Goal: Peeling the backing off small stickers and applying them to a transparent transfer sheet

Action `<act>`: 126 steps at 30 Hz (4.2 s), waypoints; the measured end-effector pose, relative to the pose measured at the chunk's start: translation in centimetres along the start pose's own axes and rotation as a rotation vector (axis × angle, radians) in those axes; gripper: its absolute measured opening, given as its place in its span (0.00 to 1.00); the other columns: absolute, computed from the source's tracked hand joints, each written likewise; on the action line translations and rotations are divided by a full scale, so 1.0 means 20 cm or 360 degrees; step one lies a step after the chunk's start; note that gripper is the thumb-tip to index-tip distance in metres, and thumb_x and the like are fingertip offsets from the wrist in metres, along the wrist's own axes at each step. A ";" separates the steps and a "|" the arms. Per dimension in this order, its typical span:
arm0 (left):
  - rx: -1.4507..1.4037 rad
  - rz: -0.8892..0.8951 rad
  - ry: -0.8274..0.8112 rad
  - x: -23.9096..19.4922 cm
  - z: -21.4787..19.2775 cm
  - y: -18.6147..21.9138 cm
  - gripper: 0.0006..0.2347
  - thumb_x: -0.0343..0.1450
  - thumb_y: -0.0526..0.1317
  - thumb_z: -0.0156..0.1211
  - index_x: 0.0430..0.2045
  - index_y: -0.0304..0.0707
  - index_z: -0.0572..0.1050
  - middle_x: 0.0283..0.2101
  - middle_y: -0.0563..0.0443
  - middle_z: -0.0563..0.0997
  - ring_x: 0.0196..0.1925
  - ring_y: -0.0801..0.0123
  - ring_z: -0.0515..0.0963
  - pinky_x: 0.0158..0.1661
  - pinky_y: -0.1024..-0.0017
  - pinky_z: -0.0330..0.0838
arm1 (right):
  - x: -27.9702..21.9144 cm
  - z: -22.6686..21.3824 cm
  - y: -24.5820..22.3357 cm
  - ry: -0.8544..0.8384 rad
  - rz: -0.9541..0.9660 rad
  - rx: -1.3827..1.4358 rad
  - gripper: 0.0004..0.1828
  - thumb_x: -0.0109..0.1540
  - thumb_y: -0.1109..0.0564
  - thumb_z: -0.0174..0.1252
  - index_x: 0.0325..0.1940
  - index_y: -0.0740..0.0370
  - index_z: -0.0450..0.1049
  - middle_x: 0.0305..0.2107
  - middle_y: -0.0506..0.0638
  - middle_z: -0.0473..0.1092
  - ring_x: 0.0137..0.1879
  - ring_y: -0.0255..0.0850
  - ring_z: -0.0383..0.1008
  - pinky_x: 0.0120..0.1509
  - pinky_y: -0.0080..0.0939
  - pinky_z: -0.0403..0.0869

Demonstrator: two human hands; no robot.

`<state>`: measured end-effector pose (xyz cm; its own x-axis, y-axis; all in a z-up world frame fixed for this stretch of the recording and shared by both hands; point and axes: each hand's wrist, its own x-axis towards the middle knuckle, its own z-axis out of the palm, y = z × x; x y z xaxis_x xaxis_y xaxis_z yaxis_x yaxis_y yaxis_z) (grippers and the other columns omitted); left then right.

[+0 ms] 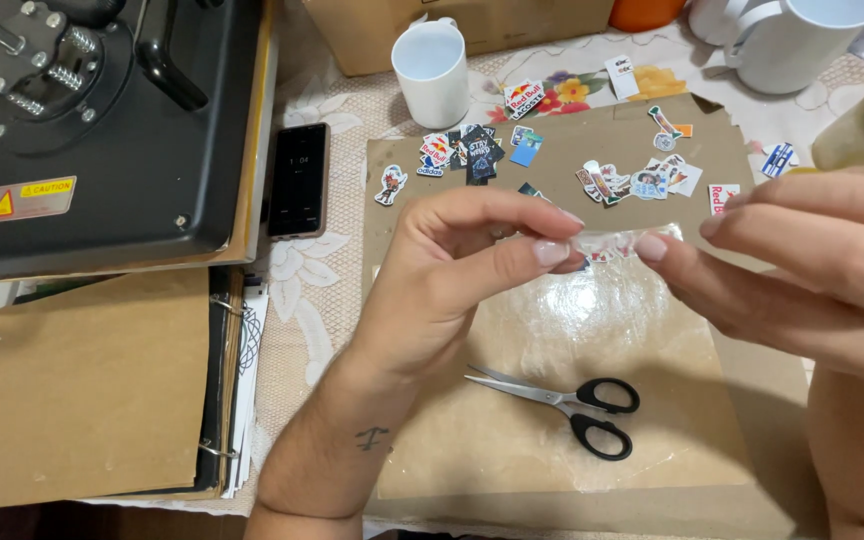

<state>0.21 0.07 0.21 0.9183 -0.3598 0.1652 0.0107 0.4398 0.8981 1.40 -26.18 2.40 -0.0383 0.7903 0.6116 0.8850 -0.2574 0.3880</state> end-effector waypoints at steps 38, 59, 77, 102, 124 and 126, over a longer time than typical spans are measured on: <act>0.1129 0.0890 0.0050 0.02 0.04 -0.07 0.03 0.71 0.37 0.66 0.36 0.42 0.80 0.40 0.54 0.82 0.48 0.65 0.79 0.62 0.65 0.73 | 0.02 0.03 -0.18 0.0175 0.2013 0.0683 0.21 0.66 0.64 0.62 0.63 0.76 0.74 0.34 0.60 0.71 0.36 0.41 0.68 0.40 0.34 0.65; 0.0464 0.0477 0.0410 0.00 -0.02 0.02 0.06 0.68 0.36 0.66 0.36 0.35 0.79 0.38 0.47 0.83 0.41 0.71 0.81 0.45 0.77 0.77 | -0.29 0.43 -0.66 -0.1392 0.1106 0.0942 0.23 0.54 0.53 0.65 0.53 0.49 0.70 0.48 0.48 0.67 0.37 0.54 0.71 0.39 0.56 0.72; 0.0124 0.0375 0.0601 0.02 -0.02 -0.06 0.08 0.65 0.33 0.68 0.35 0.29 0.81 0.33 0.36 0.85 0.35 0.61 0.86 0.36 0.69 0.82 | -0.23 0.31 -0.53 -0.1138 0.1605 0.1403 0.16 0.52 0.56 0.59 0.45 0.49 0.73 0.32 0.43 0.76 0.33 0.44 0.75 0.36 0.42 0.70; -0.0269 -0.0294 0.0401 0.02 0.16 -0.35 0.07 0.66 0.33 0.66 0.33 0.30 0.77 0.39 0.32 0.84 0.42 0.52 0.86 0.39 0.63 0.84 | -0.28 0.40 -0.61 0.0341 0.1970 0.0891 0.16 0.49 0.50 0.73 0.29 0.59 0.75 0.23 0.44 0.73 0.25 0.31 0.66 0.32 0.28 0.70; 0.2360 0.1625 0.0308 0.08 0.08 -0.39 0.09 0.73 0.30 0.66 0.45 0.33 0.74 0.41 0.50 0.85 0.52 0.52 0.82 0.58 0.57 0.68 | -0.40 0.48 -0.59 -0.0147 0.1689 -0.0317 0.06 0.65 0.51 0.64 0.39 0.51 0.74 0.32 0.39 0.74 0.28 0.37 0.68 0.29 0.37 0.66; 0.2315 0.1590 0.0297 0.09 0.07 -0.40 0.06 0.74 0.30 0.63 0.42 0.34 0.74 0.36 0.51 0.84 0.50 0.52 0.82 0.58 0.58 0.67 | -0.40 0.49 -0.59 -0.0170 0.1609 -0.0501 0.06 0.67 0.50 0.63 0.39 0.49 0.76 0.32 0.36 0.75 0.27 0.35 0.68 0.30 0.35 0.64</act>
<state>1.12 -5.33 -6.13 0.3842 -0.3018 0.8725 -0.7593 -0.6410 0.1127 -4.13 -24.05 -13.78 0.7018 0.1699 0.6918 0.3227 -0.9416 -0.0961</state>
